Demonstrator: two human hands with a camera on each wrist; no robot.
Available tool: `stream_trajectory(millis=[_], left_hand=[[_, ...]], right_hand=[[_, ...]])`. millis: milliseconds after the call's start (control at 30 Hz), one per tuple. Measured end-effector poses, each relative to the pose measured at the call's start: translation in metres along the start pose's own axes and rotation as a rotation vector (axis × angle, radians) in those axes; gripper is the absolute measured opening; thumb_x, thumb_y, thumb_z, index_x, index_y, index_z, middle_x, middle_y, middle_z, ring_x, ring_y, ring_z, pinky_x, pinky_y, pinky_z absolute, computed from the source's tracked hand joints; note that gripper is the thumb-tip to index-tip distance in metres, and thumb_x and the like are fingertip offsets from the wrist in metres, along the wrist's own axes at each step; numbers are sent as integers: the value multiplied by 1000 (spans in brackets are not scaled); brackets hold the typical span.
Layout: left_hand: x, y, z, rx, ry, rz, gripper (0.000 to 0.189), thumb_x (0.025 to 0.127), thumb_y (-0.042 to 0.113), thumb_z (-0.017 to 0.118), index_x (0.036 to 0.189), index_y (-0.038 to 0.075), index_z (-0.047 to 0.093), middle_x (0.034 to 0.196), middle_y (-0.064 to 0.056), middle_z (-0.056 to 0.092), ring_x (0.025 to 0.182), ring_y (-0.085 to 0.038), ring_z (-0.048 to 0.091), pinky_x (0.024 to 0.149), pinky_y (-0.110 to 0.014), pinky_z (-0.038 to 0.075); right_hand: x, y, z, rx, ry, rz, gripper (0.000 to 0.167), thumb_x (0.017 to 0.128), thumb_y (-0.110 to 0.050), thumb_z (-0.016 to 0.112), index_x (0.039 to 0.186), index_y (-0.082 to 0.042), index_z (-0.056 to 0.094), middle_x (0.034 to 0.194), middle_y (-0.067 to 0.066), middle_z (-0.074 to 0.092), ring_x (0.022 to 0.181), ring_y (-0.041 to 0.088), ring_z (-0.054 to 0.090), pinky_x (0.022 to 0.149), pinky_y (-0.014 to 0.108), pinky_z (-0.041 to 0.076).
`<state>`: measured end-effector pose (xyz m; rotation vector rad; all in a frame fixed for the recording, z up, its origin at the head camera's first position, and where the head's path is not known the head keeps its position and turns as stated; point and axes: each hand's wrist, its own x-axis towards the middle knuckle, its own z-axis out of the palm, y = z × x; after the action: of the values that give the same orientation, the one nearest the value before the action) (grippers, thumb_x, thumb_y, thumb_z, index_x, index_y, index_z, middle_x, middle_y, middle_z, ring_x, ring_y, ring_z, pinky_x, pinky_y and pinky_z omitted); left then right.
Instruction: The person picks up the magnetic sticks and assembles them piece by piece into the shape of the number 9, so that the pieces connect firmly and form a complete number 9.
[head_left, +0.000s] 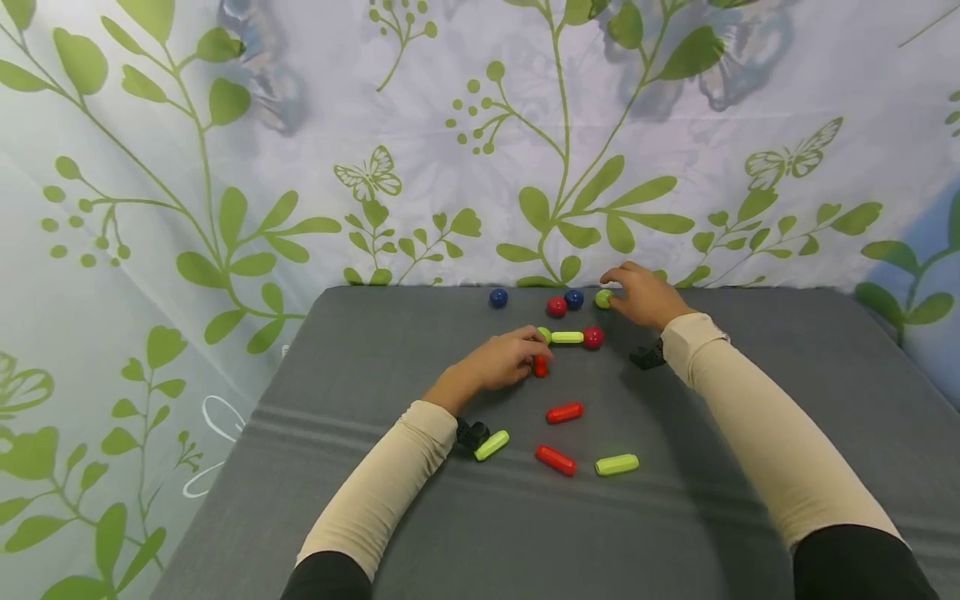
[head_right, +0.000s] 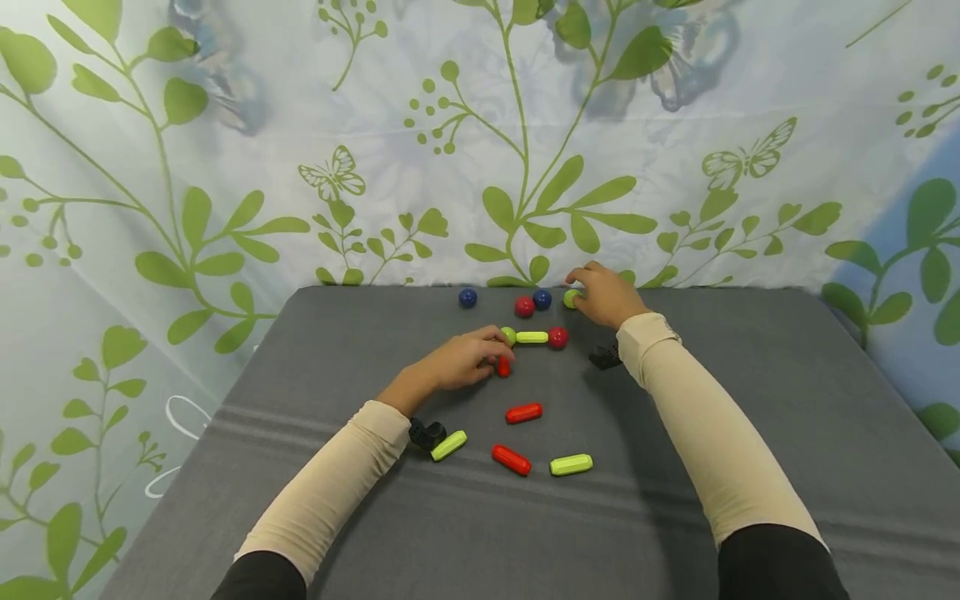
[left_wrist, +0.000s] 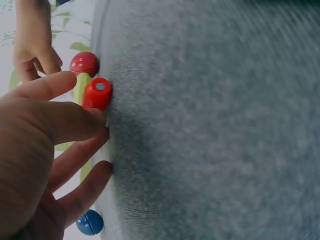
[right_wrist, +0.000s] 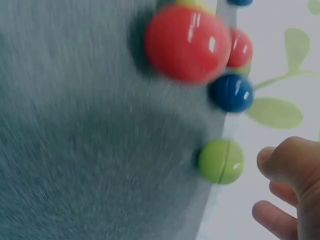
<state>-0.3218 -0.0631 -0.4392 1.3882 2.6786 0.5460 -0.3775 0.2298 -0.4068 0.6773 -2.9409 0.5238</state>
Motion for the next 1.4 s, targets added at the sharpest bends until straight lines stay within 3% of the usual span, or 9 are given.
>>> stream_trajectory(millis=[200,400,733,933,1100,1400], left_hand=[[2,4,4,55,-37,53,28,98,-1,61,119,14,73,137,-3,55,128,-18,52,102,-37,45],[3,1,2,93,-55,40,28,96,-1,64,115,18,75,136,-2,56,128,-16,52,103,-34,44],[6,2,4,103,-46,105,24,99,2,63,113,16,75,129,-2,59,119,-14,56,102,-27,43],[6,0,5,125,-23,64,30,96,-3,63,117,16,74,130,-1,59,118,-15,57,100,-29,45],[7,0,5,137,-18,63,26,97,-1,64,113,16,75,128,-1,59,115,-15,58,98,-30,46],[11,-1,2,111,9,67,27,94,-4,66,112,15,71,127,1,59,117,-14,58,97,-29,46]], right_hand=[[7,17,10,-6,-72,-18,35,95,-2,66,130,2,62,127,27,55,104,43,60,85,56,49],[14,21,22,-7,-53,-91,32,92,2,69,123,4,64,115,26,62,99,41,61,86,55,49],[-9,17,7,22,-33,-95,32,90,2,72,121,3,65,112,22,64,98,38,61,83,54,50],[-32,-7,-4,88,8,-204,33,88,4,75,119,-2,67,111,15,63,91,34,62,76,48,53],[-55,-34,2,131,10,-312,36,83,5,80,116,-4,69,109,9,64,88,29,62,74,43,53],[-78,-80,21,200,-104,-496,36,85,-1,81,118,-7,68,113,1,61,97,15,62,80,37,56]])
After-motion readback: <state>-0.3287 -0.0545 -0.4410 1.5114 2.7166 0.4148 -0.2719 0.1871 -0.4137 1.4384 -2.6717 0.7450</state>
